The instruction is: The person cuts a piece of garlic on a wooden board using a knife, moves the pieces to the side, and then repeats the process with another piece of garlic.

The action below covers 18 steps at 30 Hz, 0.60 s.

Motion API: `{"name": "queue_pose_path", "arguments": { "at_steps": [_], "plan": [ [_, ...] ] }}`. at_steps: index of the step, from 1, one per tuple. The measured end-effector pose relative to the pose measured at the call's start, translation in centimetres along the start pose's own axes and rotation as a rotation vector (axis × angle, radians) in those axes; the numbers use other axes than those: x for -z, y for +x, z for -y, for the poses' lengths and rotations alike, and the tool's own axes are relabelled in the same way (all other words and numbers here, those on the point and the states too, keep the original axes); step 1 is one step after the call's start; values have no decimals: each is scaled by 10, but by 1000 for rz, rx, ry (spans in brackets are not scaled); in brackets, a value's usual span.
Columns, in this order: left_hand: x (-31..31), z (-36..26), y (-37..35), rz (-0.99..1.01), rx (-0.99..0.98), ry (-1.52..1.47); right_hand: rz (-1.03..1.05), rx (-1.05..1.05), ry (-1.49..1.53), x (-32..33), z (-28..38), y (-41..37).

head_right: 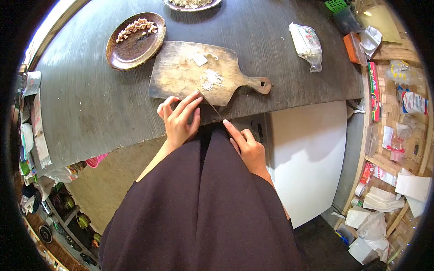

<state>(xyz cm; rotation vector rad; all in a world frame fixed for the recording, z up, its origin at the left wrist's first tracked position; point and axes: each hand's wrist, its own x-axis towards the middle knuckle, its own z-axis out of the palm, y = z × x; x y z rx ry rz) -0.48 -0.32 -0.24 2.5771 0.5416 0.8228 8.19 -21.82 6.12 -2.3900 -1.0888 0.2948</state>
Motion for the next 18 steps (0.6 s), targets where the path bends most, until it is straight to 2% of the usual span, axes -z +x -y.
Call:
{"name": "queue_pose_path", "arguments": {
  "at_steps": [18],
  "plan": [
    [0,0,0,14,30,-12,33,14,-5,9,-2,0]
  ]
}}
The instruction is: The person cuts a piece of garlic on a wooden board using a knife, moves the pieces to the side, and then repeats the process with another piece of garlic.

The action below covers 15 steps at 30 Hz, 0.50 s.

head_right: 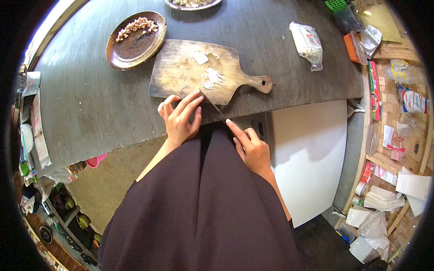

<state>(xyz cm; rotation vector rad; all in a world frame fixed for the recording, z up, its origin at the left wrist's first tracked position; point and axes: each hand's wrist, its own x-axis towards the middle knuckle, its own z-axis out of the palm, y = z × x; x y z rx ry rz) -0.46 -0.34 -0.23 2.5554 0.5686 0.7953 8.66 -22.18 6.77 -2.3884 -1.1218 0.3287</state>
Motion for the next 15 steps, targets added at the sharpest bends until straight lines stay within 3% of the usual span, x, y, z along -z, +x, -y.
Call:
{"name": "queue_pose_path", "arguments": {
  "at_steps": [15],
  "plan": [
    [-2,2,-1,-18,-18,10,-38,41,-11,-13,-9,3]
  ]
}}
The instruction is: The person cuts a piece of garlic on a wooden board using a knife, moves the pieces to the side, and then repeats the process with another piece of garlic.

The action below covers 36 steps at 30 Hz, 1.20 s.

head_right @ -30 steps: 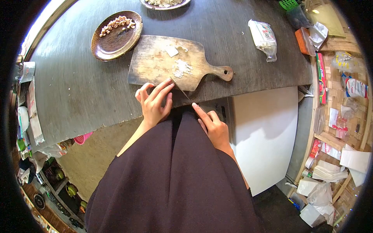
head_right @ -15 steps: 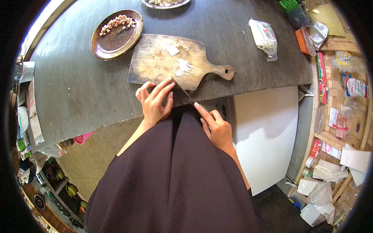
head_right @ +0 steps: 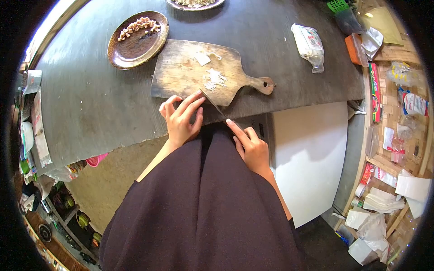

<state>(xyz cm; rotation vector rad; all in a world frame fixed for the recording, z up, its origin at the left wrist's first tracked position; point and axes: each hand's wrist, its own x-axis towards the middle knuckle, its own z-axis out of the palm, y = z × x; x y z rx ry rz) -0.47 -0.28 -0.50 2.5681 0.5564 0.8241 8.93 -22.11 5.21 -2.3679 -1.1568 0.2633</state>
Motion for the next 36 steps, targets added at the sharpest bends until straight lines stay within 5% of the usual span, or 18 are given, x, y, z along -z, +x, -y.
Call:
{"name": "queue_pose_path", "arguments": {
  "at_steps": [36],
  "plan": [
    [1,-1,0,-3,1,11,-18,13,-13,-1,-3,-3]
  ]
}}
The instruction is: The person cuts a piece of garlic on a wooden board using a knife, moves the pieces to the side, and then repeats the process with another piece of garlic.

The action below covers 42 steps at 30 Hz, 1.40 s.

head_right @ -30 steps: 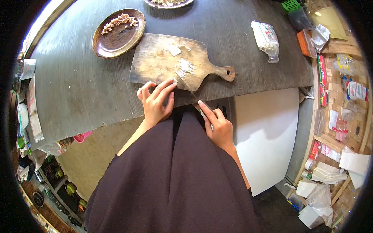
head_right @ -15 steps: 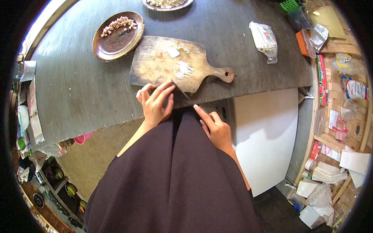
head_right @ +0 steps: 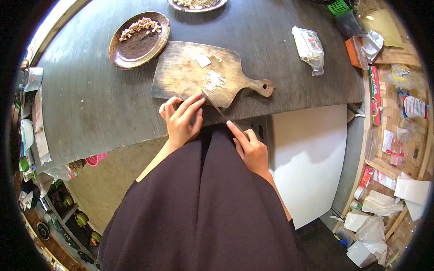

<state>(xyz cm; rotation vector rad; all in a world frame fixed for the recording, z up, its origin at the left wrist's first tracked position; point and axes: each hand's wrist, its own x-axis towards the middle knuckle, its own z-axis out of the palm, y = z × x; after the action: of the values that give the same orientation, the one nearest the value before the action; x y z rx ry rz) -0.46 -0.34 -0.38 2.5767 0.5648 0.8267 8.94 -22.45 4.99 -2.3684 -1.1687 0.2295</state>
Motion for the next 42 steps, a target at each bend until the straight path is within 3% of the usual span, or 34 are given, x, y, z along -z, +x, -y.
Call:
{"name": "queue_pose_path", "arguments": {
  "at_steps": [26,42],
  "plan": [
    [0,2,-5,-30,-34,-18,93,-91,117,11,13,4],
    [1,-1,-3,-22,-6,-26,42,8,10,3,-1,4]
  ]
}}
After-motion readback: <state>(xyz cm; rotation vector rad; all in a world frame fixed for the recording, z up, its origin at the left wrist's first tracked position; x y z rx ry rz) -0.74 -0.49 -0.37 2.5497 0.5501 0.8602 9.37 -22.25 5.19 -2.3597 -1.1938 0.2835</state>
